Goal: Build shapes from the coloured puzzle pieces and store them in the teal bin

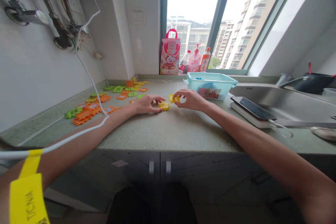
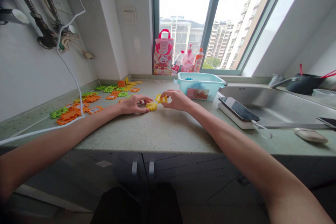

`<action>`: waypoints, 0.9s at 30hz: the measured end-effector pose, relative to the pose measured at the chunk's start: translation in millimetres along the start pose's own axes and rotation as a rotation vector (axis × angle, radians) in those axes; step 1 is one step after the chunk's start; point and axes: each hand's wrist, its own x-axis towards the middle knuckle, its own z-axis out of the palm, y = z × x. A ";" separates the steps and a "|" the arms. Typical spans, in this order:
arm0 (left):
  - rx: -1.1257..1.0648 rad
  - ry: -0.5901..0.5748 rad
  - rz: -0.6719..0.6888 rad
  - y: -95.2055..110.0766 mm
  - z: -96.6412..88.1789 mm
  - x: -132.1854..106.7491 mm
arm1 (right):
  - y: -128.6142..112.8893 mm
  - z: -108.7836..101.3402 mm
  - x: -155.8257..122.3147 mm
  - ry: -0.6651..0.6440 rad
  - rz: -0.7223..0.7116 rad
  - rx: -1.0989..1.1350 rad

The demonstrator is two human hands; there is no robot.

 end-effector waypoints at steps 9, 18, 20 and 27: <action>-0.062 0.032 -0.019 6.5 9.1 2.5 | -28.6 12.6 7.5 0.167 -0.093 0.125; -0.040 0.032 -0.021 3.2 11.4 3.2 | -14.3 27.6 5.0 -0.172 -0.025 0.287; 0.008 0.015 -0.007 6.5 7.7 2.1 | -15.3 27.3 5.0 -0.178 -0.025 0.287; 0.479 -0.087 0.023 11.7 -34.6 -4.5 | -16.6 29.0 4.0 -0.166 -0.025 0.238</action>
